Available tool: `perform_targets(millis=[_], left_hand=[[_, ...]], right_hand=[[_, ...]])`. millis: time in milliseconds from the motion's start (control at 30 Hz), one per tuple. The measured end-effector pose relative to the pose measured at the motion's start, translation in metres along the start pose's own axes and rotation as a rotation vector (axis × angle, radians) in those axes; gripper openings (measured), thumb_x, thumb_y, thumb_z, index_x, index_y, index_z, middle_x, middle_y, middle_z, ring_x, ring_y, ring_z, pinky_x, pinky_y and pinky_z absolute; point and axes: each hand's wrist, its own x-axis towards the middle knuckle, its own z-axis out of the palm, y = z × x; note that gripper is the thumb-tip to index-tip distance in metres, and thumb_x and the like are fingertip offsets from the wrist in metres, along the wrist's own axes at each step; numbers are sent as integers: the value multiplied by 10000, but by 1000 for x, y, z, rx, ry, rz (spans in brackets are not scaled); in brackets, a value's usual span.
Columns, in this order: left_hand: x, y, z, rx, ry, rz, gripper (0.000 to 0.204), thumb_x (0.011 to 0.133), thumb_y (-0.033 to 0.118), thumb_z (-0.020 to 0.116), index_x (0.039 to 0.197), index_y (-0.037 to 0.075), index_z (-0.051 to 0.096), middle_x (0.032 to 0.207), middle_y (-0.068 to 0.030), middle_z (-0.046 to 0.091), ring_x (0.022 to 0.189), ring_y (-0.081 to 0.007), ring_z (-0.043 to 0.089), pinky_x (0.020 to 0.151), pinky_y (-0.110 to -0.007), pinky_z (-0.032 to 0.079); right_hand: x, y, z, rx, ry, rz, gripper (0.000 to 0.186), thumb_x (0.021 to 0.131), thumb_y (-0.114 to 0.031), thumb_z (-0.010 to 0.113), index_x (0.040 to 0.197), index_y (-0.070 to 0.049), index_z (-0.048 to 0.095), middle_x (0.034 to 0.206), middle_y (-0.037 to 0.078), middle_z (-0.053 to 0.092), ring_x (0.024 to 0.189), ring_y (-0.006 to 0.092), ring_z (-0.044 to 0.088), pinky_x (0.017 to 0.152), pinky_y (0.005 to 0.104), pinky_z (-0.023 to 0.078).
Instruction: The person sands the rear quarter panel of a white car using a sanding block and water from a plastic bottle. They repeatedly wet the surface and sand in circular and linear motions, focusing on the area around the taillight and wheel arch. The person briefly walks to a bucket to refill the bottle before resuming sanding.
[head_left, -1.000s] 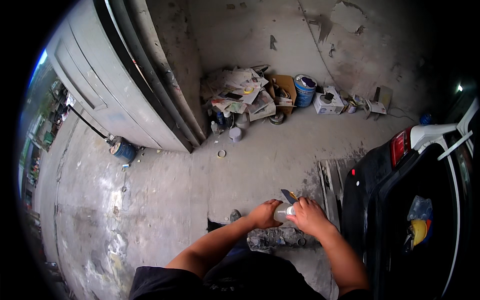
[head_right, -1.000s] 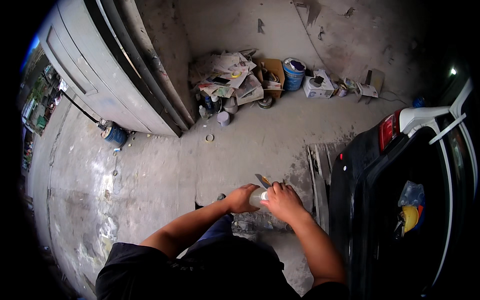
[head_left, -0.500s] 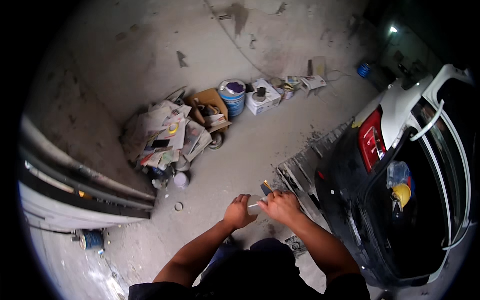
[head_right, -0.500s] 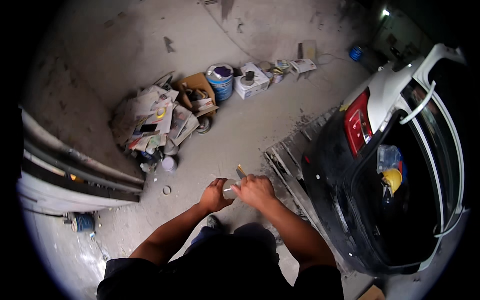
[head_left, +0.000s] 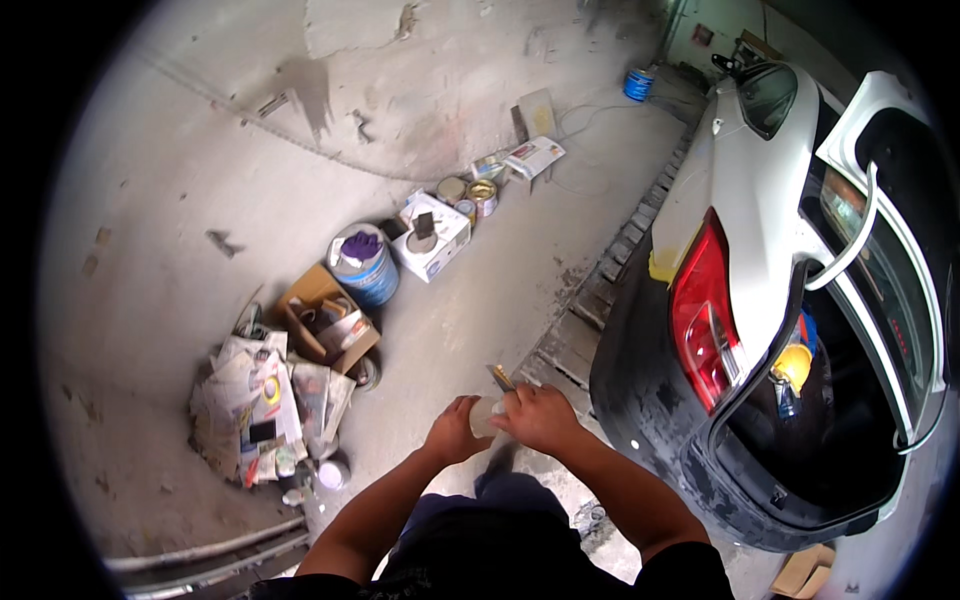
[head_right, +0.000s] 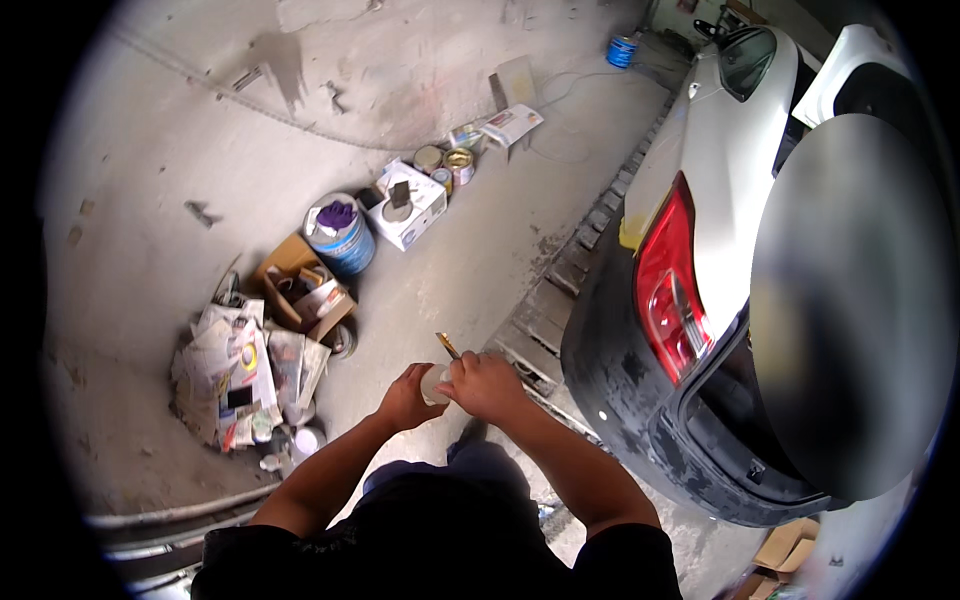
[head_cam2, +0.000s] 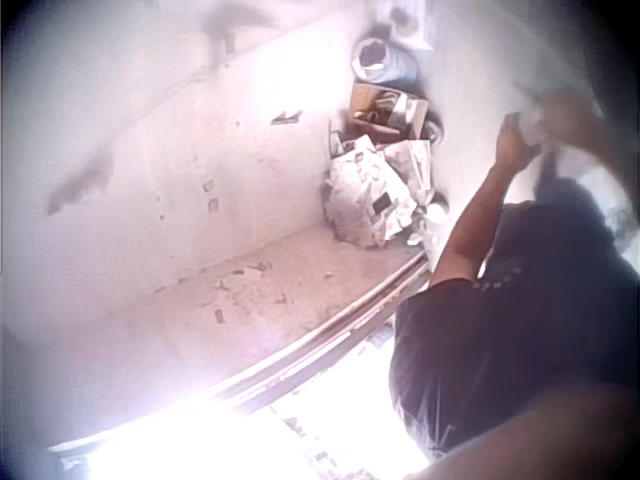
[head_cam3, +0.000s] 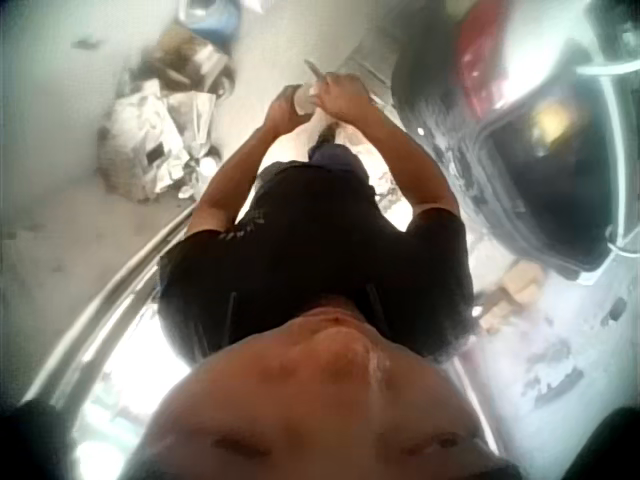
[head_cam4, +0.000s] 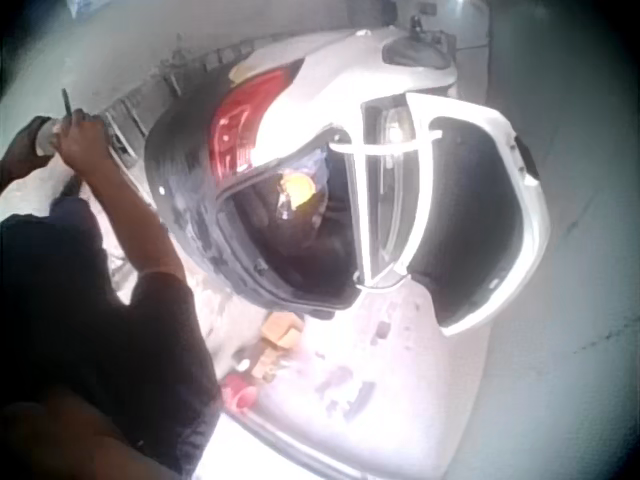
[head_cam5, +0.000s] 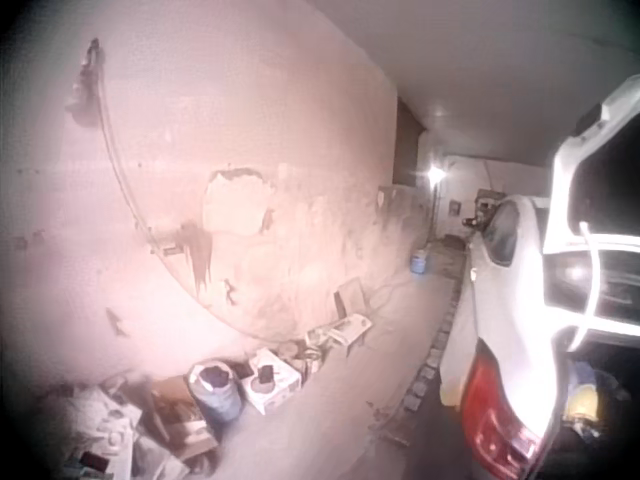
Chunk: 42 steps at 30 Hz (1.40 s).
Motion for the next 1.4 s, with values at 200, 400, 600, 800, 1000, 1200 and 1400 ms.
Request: perform_targets(millis=[200,400,600,800,1000,1200,1400], left_hand=[[113,-6,-16,-65,-69,61,720,681,284,824,1288,47,515,1265,-177,561,1140,-370,587,950,-433,503],[220,-34,-29,-111,-282,129,717,682,282,821,1293,73,511,1253,-174,563,1140,-385,576,958,-443,494],[316,-62,-50,-134,-412,390,755,699,291,815,1321,33,473,1284,-207,540,1173,-408,550,990,-457,473],[394,-41,-54,-99,-587,537,816,714,285,798,1384,20,417,1362,-240,469,1218,-430,510,1054,-461,426],[492,-69,-1,-1,-1221,112,792,917,508,549,1386,-102,360,1175,-299,593,1113,-400,606,989,-437,487],[558,6,-12,-671,-1431,-968,1042,891,800,321,1305,-144,473,1182,-275,616,1016,-337,667,930,-413,532],[597,76,21,-789,-1478,-851,762,968,685,220,1330,95,539,1247,-85,628,1093,-249,627,916,-387,511]], right_hand=[[61,76,-1,91,5,119,339,800,-387,727,833,-67,620,771,116,608,692,308,650,625,430,524],[112,121,3,109,-95,478,326,808,-379,731,900,-80,643,840,119,626,737,320,654,649,426,523],[165,136,10,133,24,784,293,793,-357,746,920,-112,646,852,116,627,749,309,654,655,420,524],[189,167,-3,-3,135,928,295,775,-324,761,899,-88,634,846,113,617,782,304,651,697,421,522],[192,222,5,-138,279,998,334,774,-307,755,944,-53,621,867,134,607,794,326,637,718,438,492],[219,271,8,-197,274,1089,214,773,-243,673,879,-71,603,890,102,605,858,274,634,785,403,495],[226,298,19,-231,304,1264,188,783,-184,617,935,-74,602,957,95,607,902,268,626,801,387,501]])
